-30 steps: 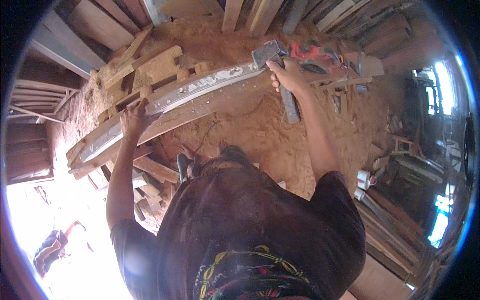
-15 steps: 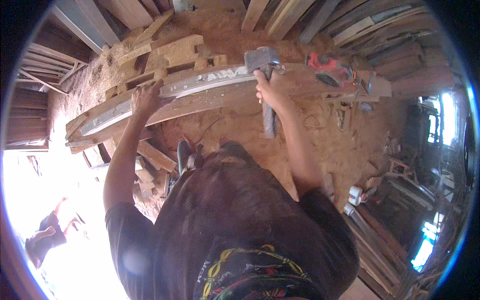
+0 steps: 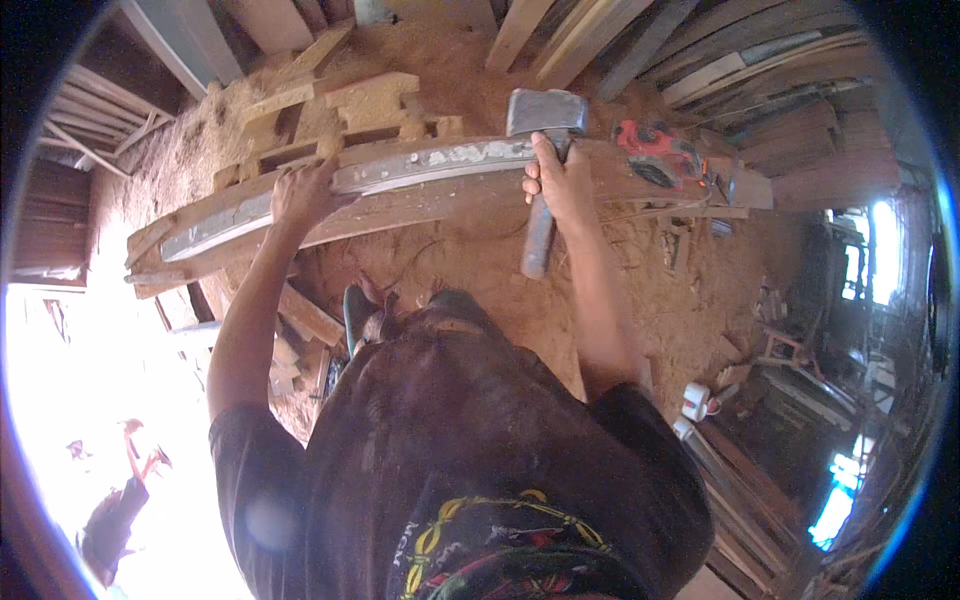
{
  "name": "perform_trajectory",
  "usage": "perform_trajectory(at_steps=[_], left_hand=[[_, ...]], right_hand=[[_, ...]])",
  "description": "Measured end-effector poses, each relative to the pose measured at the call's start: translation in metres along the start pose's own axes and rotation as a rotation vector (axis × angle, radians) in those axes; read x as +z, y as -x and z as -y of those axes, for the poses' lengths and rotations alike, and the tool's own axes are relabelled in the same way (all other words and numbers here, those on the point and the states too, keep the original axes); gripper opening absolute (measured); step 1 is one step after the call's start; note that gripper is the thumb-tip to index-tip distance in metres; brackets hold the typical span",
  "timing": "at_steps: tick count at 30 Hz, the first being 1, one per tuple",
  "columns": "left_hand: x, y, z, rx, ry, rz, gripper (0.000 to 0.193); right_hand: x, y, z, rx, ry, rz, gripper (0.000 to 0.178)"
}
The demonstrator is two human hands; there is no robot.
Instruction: The person hammers nails into a wooden plank using a hammer, then retrieves a nail from a bucket and continues hammering. Later, the person uses a handheld electric sander to smooth the plank's surface.
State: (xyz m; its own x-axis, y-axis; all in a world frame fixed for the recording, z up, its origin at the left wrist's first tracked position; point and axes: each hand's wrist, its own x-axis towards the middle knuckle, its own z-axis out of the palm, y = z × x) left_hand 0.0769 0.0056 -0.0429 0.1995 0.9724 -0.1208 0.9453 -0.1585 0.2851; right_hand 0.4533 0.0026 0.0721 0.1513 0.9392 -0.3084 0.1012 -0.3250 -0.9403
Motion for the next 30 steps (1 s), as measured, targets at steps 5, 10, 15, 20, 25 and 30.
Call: perform_trajectory(at_steps=[5, 10, 15, 20, 25, 30], left_hand=[[-0.004, -0.005, -0.001, 0.030, -0.051, 0.000, 0.070], [-0.006, 0.000, -0.004, 0.041, -0.015, -0.004, 0.068], [-0.006, -0.006, 0.002, 0.053, 0.019, 0.010, 0.066], [-0.005, -0.003, 0.006, 0.046, 0.020, 0.041, 0.065], [0.005, -0.010, 0.012, 0.064, 0.005, 0.065, 0.078], [0.000, -0.010, 0.005, 0.115, 0.074, 0.008, 0.057]], right_hand=[[0.006, -0.021, -0.018, 0.138, 0.178, 0.057, 0.026], [-0.013, -0.005, -0.018, 0.143, 0.092, 0.093, 0.027], [-0.063, 0.002, -0.018, 0.120, 0.308, -0.255, 0.027], [0.042, 0.024, -0.010, -0.127, 1.042, -0.122, 0.032], [0.137, 0.060, -0.030, -0.398, 0.872, 0.232, 0.037], [0.013, 0.018, -0.026, -0.118, 0.945, -0.085, 0.039]])
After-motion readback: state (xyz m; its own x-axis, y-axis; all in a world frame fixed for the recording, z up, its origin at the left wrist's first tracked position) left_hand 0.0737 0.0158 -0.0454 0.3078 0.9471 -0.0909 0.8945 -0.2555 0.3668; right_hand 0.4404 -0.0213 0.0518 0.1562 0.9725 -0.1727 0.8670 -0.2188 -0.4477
